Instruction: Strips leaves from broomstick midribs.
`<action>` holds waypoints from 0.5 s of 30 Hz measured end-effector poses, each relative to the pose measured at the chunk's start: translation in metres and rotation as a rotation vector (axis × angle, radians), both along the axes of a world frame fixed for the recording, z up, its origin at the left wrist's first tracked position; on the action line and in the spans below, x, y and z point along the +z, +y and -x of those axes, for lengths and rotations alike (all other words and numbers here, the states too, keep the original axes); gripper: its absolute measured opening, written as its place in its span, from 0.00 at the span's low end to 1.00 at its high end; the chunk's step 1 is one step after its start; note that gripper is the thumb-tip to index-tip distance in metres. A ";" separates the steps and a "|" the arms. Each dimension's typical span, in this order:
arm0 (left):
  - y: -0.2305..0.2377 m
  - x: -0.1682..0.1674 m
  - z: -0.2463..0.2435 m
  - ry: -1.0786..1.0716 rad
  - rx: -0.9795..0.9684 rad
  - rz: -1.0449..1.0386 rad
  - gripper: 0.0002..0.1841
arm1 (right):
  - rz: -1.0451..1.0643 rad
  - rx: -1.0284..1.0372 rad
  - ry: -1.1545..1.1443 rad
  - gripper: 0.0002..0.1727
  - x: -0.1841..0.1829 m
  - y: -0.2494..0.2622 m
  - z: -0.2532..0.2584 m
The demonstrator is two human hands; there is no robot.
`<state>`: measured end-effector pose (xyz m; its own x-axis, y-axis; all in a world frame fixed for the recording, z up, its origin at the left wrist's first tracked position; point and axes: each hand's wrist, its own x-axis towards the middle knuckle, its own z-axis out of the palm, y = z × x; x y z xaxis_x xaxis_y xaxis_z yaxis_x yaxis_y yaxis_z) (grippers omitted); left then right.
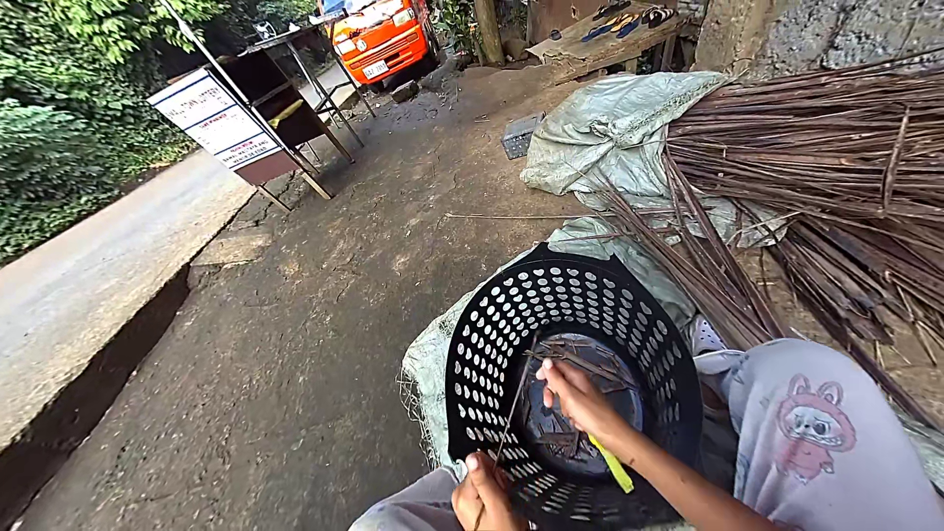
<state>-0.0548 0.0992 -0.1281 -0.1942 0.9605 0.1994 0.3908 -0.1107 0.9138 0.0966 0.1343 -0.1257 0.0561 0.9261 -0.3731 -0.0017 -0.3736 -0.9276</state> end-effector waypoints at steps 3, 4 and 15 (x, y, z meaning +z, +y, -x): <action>0.000 0.001 -0.006 -0.237 0.023 0.071 0.26 | -0.180 0.306 -0.260 0.26 0.000 -0.022 0.009; -0.002 0.001 -0.007 -0.244 0.008 0.081 0.26 | -0.233 0.347 -0.262 0.25 0.000 -0.027 0.014; -0.012 -0.007 -0.003 -0.196 -0.175 0.089 0.26 | -0.163 -0.018 -0.116 0.19 -0.021 -0.020 0.028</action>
<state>-0.0514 0.0877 -0.1353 -0.0504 0.9949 0.0873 0.1877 -0.0764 0.9792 0.0687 0.1146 -0.1471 0.1072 0.9722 -0.2080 0.1030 -0.2189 -0.9703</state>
